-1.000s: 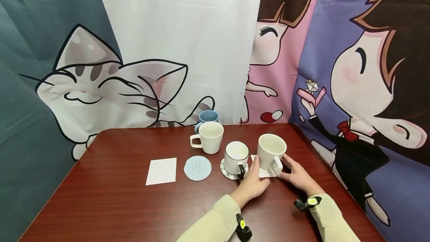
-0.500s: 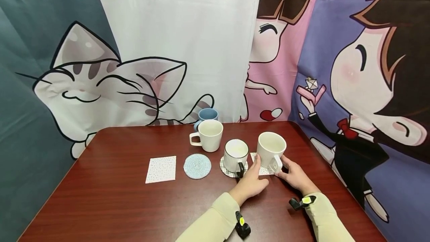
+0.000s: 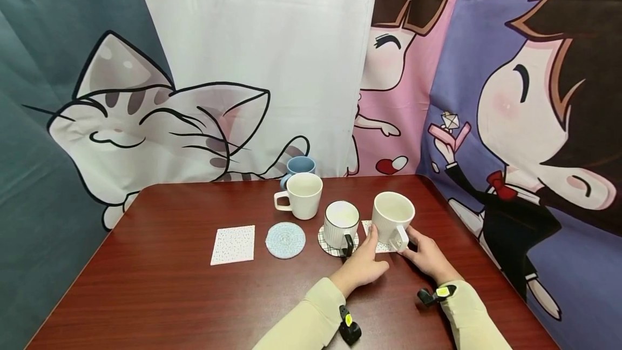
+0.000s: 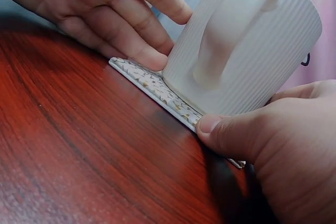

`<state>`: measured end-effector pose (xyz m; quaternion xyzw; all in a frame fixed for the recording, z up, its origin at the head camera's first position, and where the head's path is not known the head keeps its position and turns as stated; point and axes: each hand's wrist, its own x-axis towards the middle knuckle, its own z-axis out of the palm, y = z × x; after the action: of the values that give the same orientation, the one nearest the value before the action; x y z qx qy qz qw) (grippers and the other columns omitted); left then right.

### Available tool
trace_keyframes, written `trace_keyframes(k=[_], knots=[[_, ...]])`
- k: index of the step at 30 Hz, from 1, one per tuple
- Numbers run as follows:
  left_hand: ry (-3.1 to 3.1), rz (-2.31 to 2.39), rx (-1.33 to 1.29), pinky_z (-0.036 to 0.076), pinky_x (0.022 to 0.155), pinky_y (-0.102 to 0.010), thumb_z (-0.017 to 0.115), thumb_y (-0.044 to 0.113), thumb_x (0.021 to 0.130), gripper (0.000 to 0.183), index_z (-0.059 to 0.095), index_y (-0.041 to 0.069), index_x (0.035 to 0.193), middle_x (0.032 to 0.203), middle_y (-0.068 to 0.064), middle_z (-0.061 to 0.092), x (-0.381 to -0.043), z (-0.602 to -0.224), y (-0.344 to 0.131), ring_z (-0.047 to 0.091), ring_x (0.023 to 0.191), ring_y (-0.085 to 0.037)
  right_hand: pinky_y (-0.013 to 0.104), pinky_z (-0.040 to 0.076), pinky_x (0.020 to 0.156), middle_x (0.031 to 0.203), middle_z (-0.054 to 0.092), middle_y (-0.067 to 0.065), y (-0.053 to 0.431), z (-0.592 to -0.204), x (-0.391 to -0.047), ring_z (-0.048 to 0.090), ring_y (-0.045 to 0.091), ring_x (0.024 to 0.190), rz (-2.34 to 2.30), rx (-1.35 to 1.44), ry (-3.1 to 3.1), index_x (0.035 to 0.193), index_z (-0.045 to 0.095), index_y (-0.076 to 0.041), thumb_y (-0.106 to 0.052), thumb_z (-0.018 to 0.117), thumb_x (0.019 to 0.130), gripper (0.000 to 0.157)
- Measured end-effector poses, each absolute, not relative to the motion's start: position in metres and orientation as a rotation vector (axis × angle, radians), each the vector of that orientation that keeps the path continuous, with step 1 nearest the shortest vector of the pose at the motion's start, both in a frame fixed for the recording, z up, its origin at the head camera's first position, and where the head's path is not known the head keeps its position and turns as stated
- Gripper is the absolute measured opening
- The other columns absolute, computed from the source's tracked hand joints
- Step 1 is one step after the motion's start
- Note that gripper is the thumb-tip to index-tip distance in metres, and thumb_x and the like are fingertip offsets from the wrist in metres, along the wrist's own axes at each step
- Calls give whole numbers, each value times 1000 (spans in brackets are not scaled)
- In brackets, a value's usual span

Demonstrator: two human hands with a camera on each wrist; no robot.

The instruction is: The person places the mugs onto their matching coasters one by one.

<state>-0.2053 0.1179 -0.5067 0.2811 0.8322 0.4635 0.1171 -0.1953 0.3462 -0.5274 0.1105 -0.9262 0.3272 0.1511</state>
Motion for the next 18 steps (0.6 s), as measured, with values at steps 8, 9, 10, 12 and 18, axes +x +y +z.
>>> trace_keyframes(k=[8,9,10,12,18], knots=[[2428,1344,866,25,120,-31,64,18,83,99,6,5,162,168,-12,10,-206,-507,117,19,151,-17,0,22,97,133,62,24,345,-528,-195,56,39,125,927,316,-2656,145,48,7,-8,78,85,69],[2427,1345,864,25,120,-31,64,17,83,99,5,5,162,168,-12,10,-205,-506,117,19,151,-17,0,22,98,133,62,23,345,-528,-195,56,40,125,920,314,-2660,145,48,7,-9,78,86,69],[2426,1347,863,24,120,-31,64,17,83,100,5,5,162,168,-12,10,-205,-506,116,19,151,-17,0,22,98,134,62,23,345,-528,-195,56,40,125,913,313,-2666,145,48,6,-9,78,86,68],[2428,1345,861,24,120,-31,64,17,83,100,5,5,162,168,-12,10,-205,-506,116,19,151,-17,1,23,98,134,63,21,345,-528,-194,57,40,125,903,305,-2671,145,49,5,-10,78,86,68],[2436,1350,851,24,120,-32,64,19,83,99,6,5,162,168,-11,11,-205,-506,117,18,152,-17,1,25,98,132,65,19,344,-529,-193,59,39,121,856,315,-2656,143,51,4,-9,78,85,65]])
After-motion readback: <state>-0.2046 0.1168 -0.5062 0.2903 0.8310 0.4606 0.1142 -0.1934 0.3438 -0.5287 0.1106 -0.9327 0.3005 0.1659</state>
